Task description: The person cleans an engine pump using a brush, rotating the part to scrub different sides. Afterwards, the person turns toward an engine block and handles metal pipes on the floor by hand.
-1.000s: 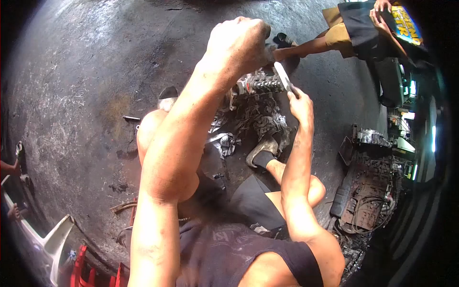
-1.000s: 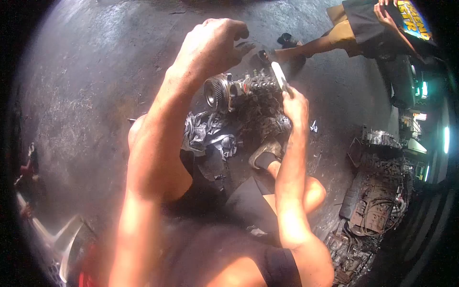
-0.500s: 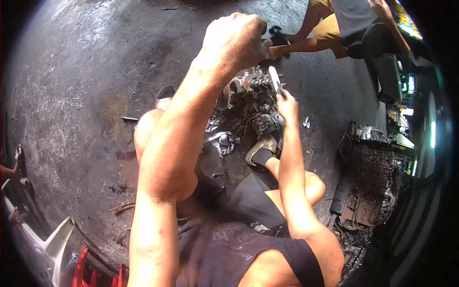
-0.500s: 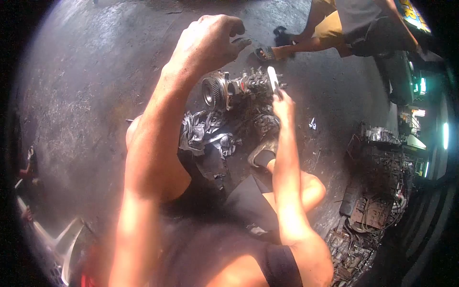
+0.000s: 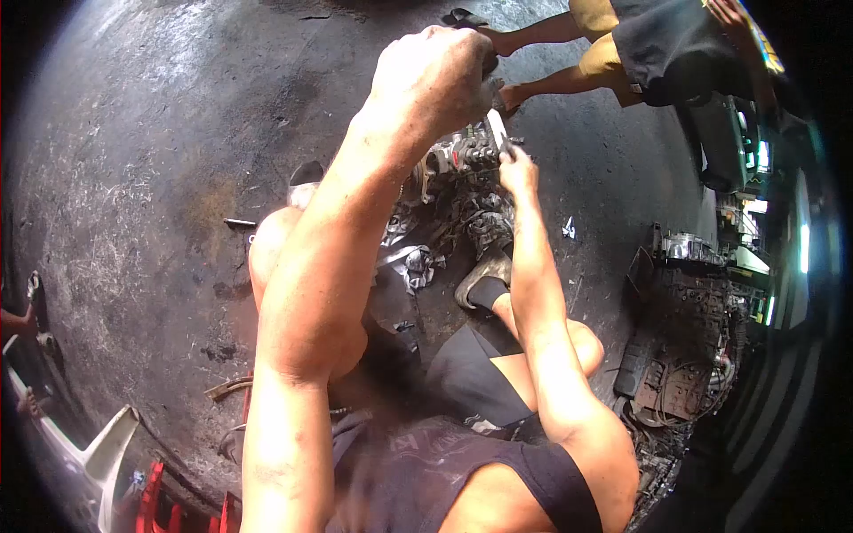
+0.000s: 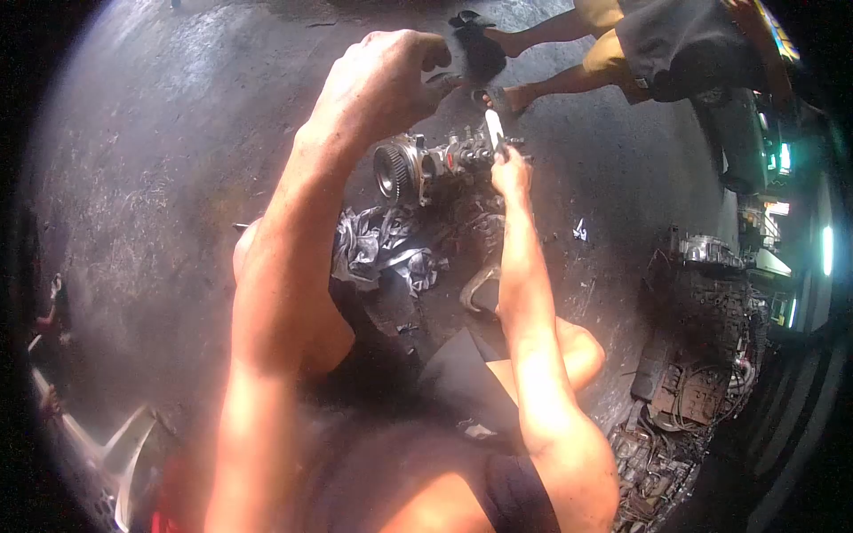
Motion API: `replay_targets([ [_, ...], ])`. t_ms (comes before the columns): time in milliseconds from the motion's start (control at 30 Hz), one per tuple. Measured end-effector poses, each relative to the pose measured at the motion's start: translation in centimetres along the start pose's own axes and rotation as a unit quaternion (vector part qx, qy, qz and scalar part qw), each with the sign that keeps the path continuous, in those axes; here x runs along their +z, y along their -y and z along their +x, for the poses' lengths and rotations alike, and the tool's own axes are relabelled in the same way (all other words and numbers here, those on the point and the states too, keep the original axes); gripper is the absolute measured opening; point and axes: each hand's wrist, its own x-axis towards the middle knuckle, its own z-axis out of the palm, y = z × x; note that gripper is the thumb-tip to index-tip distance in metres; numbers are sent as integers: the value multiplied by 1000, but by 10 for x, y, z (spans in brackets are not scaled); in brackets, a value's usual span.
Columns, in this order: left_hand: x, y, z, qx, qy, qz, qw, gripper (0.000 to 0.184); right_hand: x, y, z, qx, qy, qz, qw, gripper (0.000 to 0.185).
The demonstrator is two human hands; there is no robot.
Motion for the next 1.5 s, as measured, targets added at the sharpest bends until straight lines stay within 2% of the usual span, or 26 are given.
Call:
replay_targets([
  [100,-1,-1,-1,-1,-2,0,1000,32,-63,40,-27,0,-61,75,995,35],
  [167,-2,0,1,1,-2,4,1000,31,-81,35,-46,-36,-46,62,996,35],
  [233,-3,2,3,10,-6,4,1000,31,-71,36,-57,-14,-3,0,1000,36],
  [267,-2,1,4,6,6,6,1000,32,-45,18,-41,-34,51,-60,996,35],
  [300,-1,0,4,2,21,7,1000,32,-18,4,-30,-75,13,-51,996,33],
  [367,-3,-2,4,-3,30,5,1000,34,-16,3,-3,-103,-10,-90,991,32],
  [400,-3,-4,2,-4,30,1,1000,35,-27,7,4,-103,-6,-101,990,31],
  [433,-2,-6,1,-4,33,-6,999,36,-54,31,-6,-52,0,-123,991,31],
  [500,1,-6,3,3,14,1,1000,37,-81,27,-21,-117,-36,-59,991,32],
  [567,3,-7,4,1,10,3,1000,37,-93,31,-50,-80,-15,-67,994,33],
  [633,3,-8,5,-2,17,7,1000,36,-79,39,-63,-59,52,-135,988,33],
  [700,10,-8,2,8,12,-6,1000,35,-27,0,-30,-108,9,-132,985,36],
  [800,9,-11,-1,17,10,3,1000,34,-56,18,-4,-27,26,-74,997,39],
  [900,12,-9,2,17,5,2,1000,33,-98,0,-16,-88,-75,-7,993,39],
  [967,8,-7,2,19,3,8,1000,33,-100,-25,-34,-114,-88,-3,990,39],
  [1033,2,-9,3,11,23,18,1000,33,-84,-33,-51,-100,-66,-70,990,36],
  [1100,3,-8,3,7,16,28,999,31,-28,-55,-39,-116,-34,-61,991,35],
  [1167,9,-7,3,10,22,21,999,31,-11,-39,-20,-102,-54,-72,991,33],
  [1267,14,-8,3,0,28,8,1000,31,-48,-18,15,-97,-51,-53,993,32],
  [1367,6,-6,4,12,25,21,999,31,-105,1,-20,-153,-97,-11,983,34],
  [1433,5,-4,4,11,18,28,999,30,-99,-6,-41,-92,-57,21,994,35],
  [1500,2,-4,7,6,23,33,999,30,-61,-12,-41,-95,-4,-74,993,38],
])
